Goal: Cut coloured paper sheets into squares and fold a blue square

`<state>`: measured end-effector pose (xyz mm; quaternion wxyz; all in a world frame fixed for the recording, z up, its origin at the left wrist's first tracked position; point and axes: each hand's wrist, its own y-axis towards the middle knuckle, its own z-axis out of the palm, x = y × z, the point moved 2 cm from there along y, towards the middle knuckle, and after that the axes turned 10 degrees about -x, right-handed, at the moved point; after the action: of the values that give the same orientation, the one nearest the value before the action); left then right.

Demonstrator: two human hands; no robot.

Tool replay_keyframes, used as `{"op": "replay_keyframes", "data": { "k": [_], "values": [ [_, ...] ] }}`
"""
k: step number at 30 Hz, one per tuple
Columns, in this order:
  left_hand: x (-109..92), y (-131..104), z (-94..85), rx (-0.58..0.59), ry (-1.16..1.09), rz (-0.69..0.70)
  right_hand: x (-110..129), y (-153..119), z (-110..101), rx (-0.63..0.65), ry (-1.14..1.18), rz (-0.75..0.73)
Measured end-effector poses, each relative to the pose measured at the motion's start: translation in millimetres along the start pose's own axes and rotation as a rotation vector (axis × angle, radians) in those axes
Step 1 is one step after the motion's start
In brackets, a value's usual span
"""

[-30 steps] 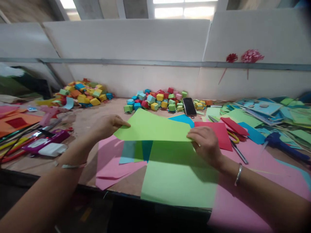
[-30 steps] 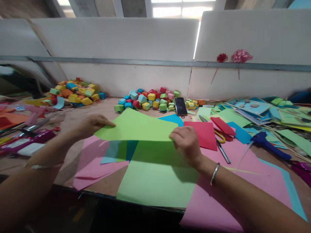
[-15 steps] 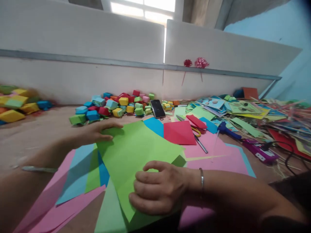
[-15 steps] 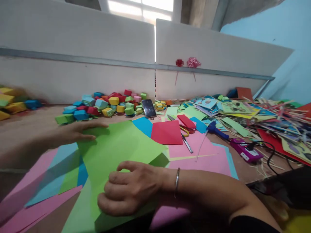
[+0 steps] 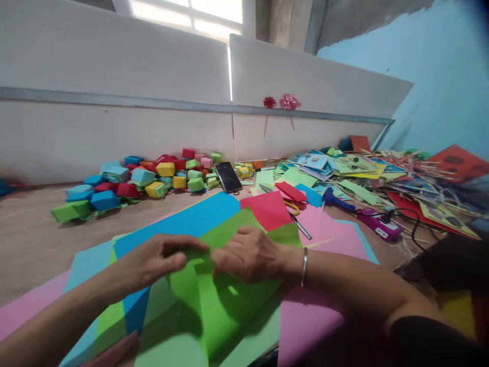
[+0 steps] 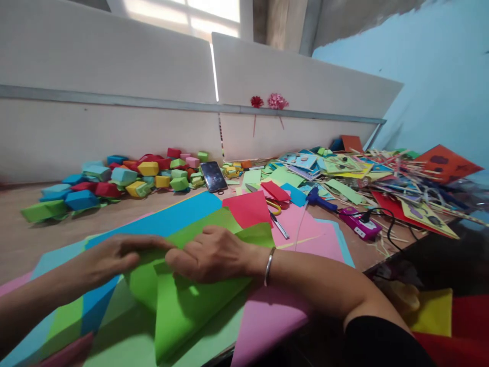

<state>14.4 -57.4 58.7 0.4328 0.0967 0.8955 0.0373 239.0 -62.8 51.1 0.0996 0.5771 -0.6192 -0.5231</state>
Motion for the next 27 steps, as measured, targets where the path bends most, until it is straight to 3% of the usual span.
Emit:
{"op": "replay_keyframes", "data": {
  "k": [3, 7, 10, 12, 15, 17, 20, 23, 27],
  "values": [
    [-12.3, -5.0, 9.2, 0.139, -0.035, -0.059, -0.2, -9.0, 11.7, 0.114, 0.051, 0.067],
    [-23.0, -7.9, 19.9, 0.120, -0.052, -0.134, 0.5, -13.0, 17.4, 0.140, 0.072, 0.062],
    [-18.8, -6.3, 14.6, 0.003, -0.080, -0.177, -13.8, -9.4, 10.4, 0.115, 0.054, 0.106],
    [-10.0, -3.7, 3.4, -0.108, -0.089, -0.187, -34.9, -7.8, 2.4, 0.082, 0.023, 0.298],
    [9.4, 0.2, -16.7, -0.255, -0.083, -0.212, -71.4, -14.9, -5.2, 0.026, 0.100, 0.771],
    [23.5, 1.9, -26.8, -0.316, -0.066, -0.211, -86.1, -24.9, -1.3, 0.037, 0.329, 1.091],
    [41.4, 3.1, -33.1, -0.340, -0.047, -0.179, -84.2, -37.4, 12.7, 0.087, 0.781, 1.477],
    [52.6, 2.3, -31.9, -0.313, -0.051, -0.156, -68.3, -39.4, 21.4, 0.089, 0.998, 1.655],
    [55.2, -1.3, -27.8, -0.250, -0.102, -0.098, -56.8, -37.8, 23.1, 0.010, 0.952, 1.756]
  ]
}}
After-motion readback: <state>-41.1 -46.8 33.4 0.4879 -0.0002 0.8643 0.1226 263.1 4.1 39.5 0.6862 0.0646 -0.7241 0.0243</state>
